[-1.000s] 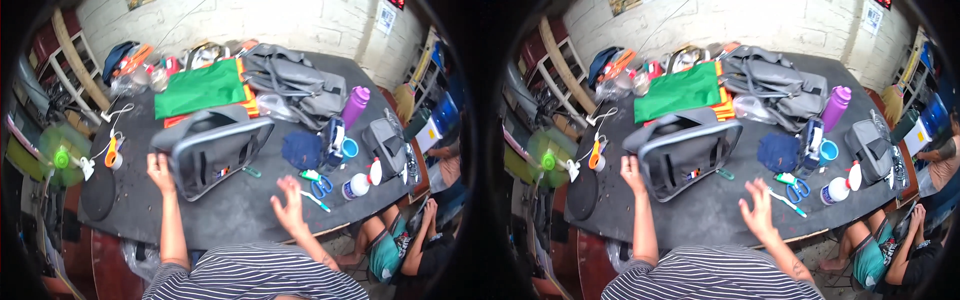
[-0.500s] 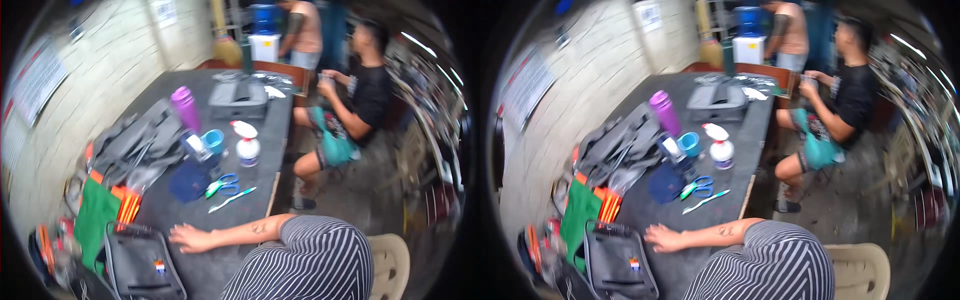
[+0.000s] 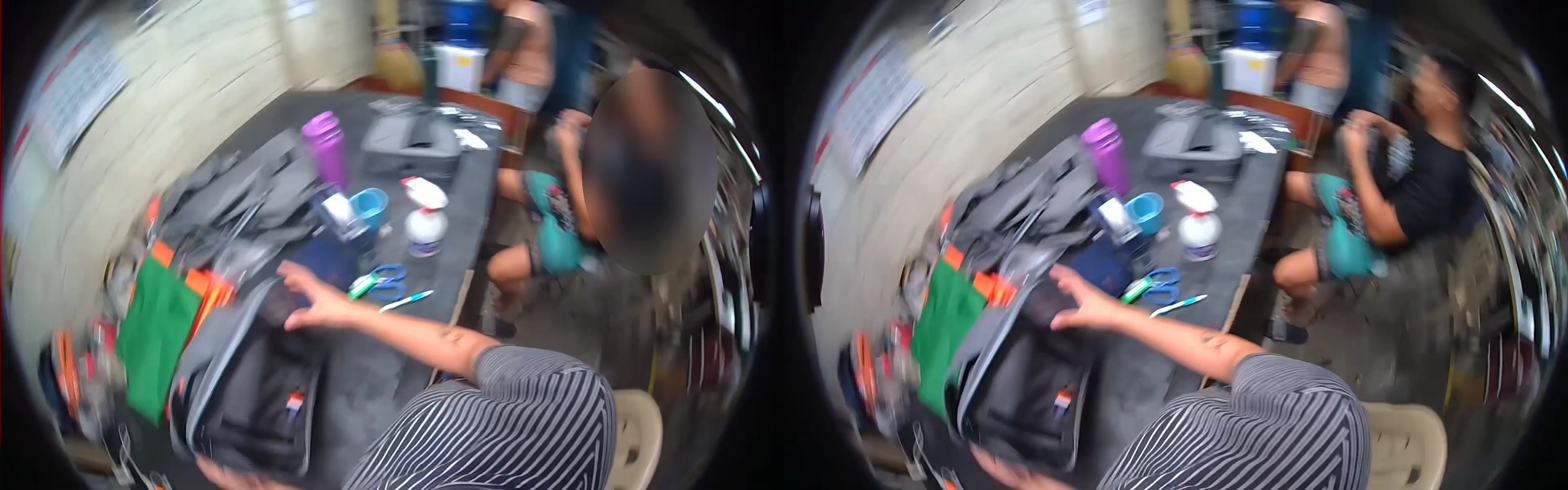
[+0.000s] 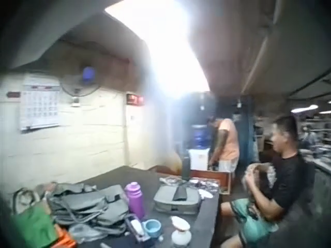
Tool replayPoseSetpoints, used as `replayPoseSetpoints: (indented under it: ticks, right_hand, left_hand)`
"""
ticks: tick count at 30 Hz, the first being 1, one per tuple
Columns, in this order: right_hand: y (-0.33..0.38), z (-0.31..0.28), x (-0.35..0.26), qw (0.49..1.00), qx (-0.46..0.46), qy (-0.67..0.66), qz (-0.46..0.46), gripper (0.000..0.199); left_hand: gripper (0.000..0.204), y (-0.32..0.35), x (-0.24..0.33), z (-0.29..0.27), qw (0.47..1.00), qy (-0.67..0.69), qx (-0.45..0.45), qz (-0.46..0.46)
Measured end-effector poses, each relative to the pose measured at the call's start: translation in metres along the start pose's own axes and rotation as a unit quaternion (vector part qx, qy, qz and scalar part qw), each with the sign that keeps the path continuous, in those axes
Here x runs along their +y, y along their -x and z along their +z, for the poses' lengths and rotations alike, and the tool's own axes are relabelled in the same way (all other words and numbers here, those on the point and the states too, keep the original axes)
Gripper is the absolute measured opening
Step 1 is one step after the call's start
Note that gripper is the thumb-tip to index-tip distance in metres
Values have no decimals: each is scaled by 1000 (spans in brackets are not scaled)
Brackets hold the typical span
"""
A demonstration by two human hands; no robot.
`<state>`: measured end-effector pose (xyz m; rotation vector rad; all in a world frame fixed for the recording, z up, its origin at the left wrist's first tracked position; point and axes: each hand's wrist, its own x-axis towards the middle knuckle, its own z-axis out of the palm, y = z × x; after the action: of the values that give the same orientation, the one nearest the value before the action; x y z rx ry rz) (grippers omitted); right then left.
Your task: Inspecting a manufactured gray bag for defects and trimming loose threads using snips.
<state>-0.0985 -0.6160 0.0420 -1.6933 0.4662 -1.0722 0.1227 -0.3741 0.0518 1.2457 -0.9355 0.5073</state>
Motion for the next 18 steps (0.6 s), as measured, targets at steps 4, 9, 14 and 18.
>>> replayPoseSetpoints:
  ticks: [4,9,14,18]
  right_hand:
    - [7,-28,-21,958,-85,-148,229,64]
    - [28,-72,-39,950,294,-15,109,18]
    - [51,-135,-85,934,311,-176,16,32]
    - [69,-149,-112,896,374,-237,-16,38]
  left_hand:
    - [51,-5,-15,2,859,128,12,-496]
    - [55,39,-17,57,836,86,-266,-473]
    - [64,117,-5,62,796,-263,-545,-38]
    - [66,98,-62,98,832,-283,-477,10]
